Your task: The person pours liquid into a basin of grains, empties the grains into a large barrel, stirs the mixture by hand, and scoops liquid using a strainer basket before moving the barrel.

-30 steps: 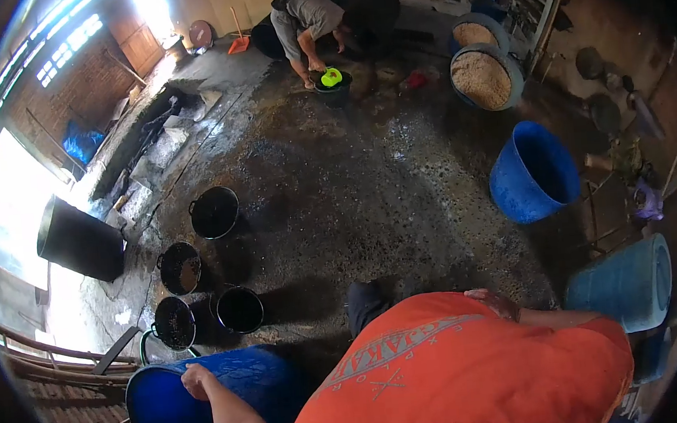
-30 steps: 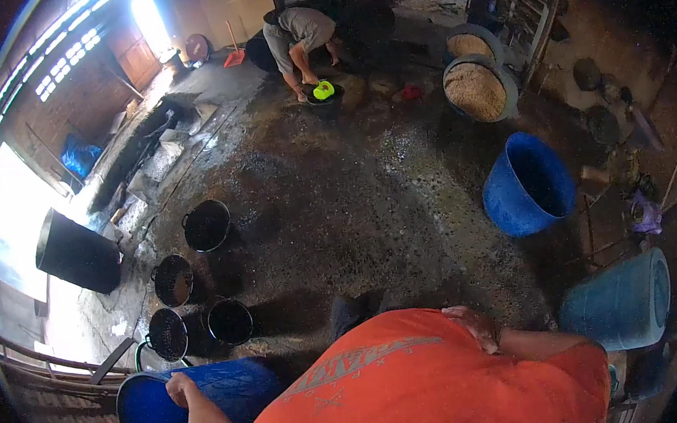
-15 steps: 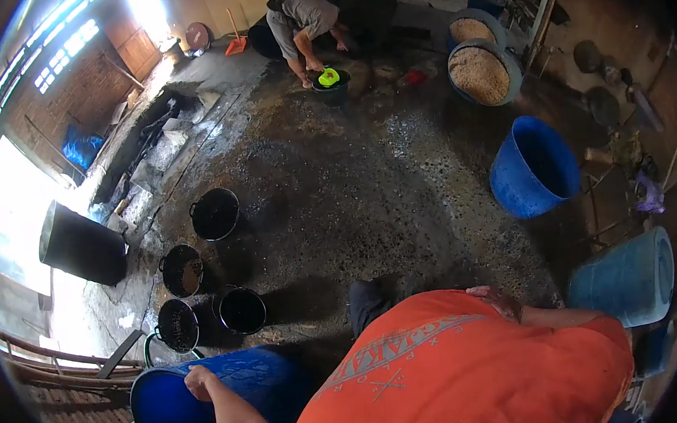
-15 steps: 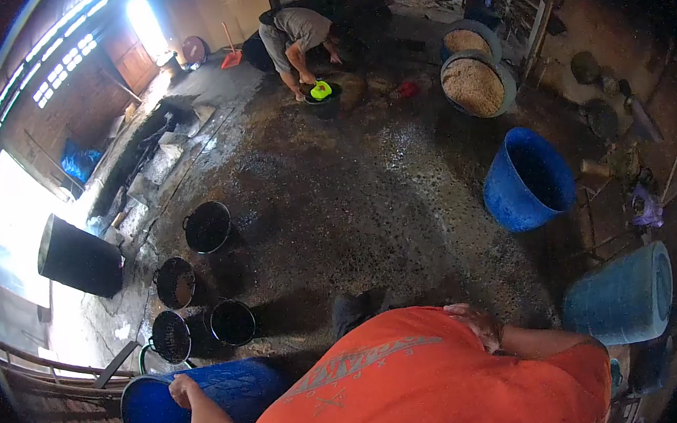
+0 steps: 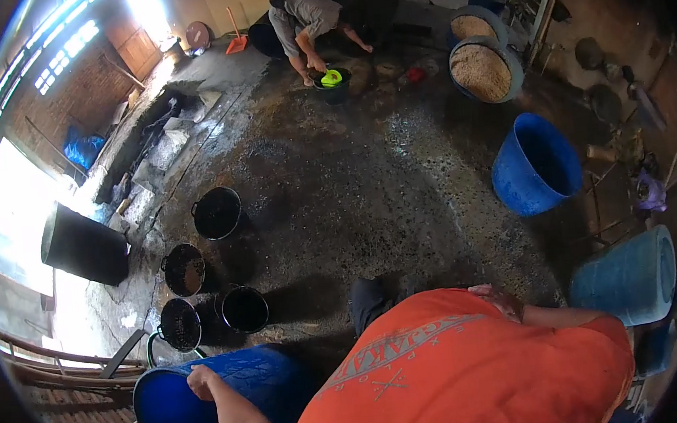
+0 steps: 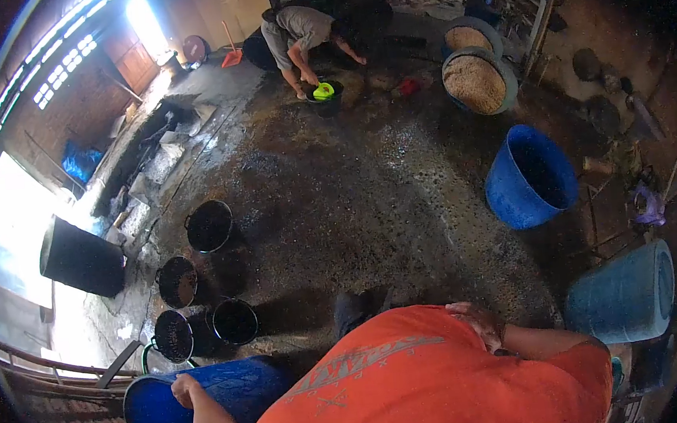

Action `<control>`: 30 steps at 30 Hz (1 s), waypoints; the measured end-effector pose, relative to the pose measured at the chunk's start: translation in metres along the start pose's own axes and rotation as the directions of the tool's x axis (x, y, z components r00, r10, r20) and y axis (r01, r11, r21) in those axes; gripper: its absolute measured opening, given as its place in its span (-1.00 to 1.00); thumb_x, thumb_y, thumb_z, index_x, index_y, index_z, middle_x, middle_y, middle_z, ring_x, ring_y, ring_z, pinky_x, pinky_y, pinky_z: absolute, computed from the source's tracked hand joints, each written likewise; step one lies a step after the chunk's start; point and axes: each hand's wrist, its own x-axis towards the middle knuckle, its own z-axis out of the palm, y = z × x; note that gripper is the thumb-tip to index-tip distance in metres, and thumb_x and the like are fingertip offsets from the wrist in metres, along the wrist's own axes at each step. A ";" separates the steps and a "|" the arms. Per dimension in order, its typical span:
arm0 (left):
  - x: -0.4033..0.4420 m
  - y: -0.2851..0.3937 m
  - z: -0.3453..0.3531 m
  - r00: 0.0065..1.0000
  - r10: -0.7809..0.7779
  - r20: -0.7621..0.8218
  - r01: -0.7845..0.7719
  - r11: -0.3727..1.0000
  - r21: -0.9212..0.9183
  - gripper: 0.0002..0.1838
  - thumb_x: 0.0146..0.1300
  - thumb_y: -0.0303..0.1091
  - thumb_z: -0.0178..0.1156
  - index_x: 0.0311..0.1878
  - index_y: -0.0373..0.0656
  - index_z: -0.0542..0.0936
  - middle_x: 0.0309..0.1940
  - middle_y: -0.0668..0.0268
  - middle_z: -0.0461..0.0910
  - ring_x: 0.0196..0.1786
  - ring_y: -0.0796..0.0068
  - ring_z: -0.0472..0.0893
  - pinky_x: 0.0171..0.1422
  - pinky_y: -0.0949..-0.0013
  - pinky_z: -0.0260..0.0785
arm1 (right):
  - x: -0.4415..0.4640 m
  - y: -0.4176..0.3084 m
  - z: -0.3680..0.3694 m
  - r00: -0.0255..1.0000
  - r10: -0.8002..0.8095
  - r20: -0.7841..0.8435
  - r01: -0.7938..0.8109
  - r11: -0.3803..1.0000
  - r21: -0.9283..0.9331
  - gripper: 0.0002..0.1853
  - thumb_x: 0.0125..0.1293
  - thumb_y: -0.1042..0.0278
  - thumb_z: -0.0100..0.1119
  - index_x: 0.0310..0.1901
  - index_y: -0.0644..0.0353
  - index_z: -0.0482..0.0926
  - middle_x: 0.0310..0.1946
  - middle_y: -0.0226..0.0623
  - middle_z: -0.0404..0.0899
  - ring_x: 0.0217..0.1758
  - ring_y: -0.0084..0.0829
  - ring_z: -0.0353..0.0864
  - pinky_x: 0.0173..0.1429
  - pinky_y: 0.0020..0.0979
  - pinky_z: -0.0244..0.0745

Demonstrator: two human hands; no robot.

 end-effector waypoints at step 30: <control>0.007 0.002 0.009 0.999 -0.029 -0.022 0.029 1.000 0.010 -0.42 0.34 0.12 0.12 -0.15 -0.32 0.74 -0.15 -0.01 0.74 -0.06 -0.06 0.74 0.03 -0.02 0.59 | 0.002 0.013 0.002 1.000 -0.013 -0.003 0.013 1.000 -0.010 0.39 -0.39 -0.35 0.58 0.50 0.14 0.09 0.50 0.09 0.06 0.54 0.14 0.13 0.53 0.11 0.10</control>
